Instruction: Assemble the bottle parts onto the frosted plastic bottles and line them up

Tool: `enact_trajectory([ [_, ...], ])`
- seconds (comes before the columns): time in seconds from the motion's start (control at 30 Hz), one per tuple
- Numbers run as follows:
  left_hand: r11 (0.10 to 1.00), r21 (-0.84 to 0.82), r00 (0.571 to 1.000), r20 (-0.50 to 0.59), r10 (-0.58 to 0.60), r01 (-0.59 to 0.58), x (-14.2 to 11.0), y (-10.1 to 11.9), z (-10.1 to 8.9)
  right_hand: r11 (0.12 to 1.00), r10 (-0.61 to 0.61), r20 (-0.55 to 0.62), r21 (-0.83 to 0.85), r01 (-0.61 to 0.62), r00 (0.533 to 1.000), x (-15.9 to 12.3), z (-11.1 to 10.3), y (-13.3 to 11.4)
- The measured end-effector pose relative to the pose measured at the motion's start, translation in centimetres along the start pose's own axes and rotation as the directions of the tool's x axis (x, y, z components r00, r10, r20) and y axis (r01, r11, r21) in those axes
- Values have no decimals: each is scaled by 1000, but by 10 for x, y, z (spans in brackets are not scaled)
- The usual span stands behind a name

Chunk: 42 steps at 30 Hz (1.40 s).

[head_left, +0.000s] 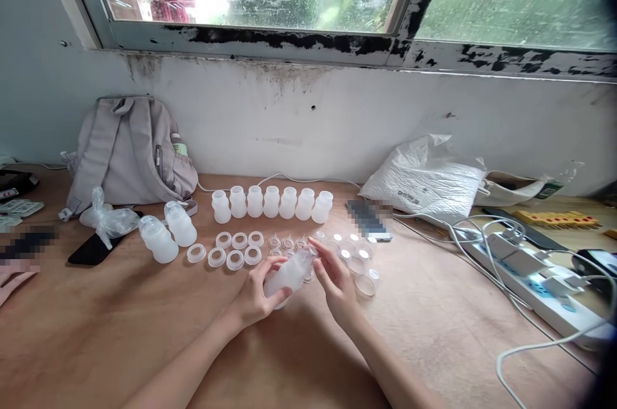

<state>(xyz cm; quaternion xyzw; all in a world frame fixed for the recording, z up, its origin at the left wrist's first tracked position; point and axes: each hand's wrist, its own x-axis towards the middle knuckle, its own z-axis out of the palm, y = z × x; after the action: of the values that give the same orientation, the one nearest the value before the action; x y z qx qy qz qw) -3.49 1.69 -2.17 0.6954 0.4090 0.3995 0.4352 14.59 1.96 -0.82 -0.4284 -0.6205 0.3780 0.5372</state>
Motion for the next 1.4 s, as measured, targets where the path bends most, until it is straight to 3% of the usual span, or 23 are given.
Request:
enact_trajectory([
  [0.2, 985, 108, 991, 13, 133, -134, 0, 16, -2, 982, -170, 33, -79, 172, 985, -7, 5, -6],
  [0.37, 957, 158, 968, -22, 249, -242, -1, 40, -4, 924, -328, 137, -158, 347, 935, -11, 10, -16],
  [0.5, 929, 266, 964, 1, 267, -258, -2, 54, -14, 908, -349, 137, -196, 370, 927, -13, 11, -20],
  [0.63, 897, 418, 968, -128, 216, -145, 5, 66, -52, 943, -281, 36, -173, 283, 959, -11, 7, -17],
  [0.83, 714, 658, 913, -403, 62, 241, 39, 70, -139, 955, -241, -26, -185, 232, 970, -5, 4, -13],
  [0.97, 582, 735, 905, -425, -5, 349, 59, 58, -179, 952, -230, 6, -204, 226, 973, -6, 6, -8],
  [1.17, 359, 807, 881, -454, -131, 469, 76, 37, -192, 942, -234, 38, -239, 236, 972, -6, 9, -3],
  [1.4, 314, 812, 870, -468, -155, 492, 78, 29, -192, 936, -228, 49, -265, 233, 972, -5, 8, 1],
])
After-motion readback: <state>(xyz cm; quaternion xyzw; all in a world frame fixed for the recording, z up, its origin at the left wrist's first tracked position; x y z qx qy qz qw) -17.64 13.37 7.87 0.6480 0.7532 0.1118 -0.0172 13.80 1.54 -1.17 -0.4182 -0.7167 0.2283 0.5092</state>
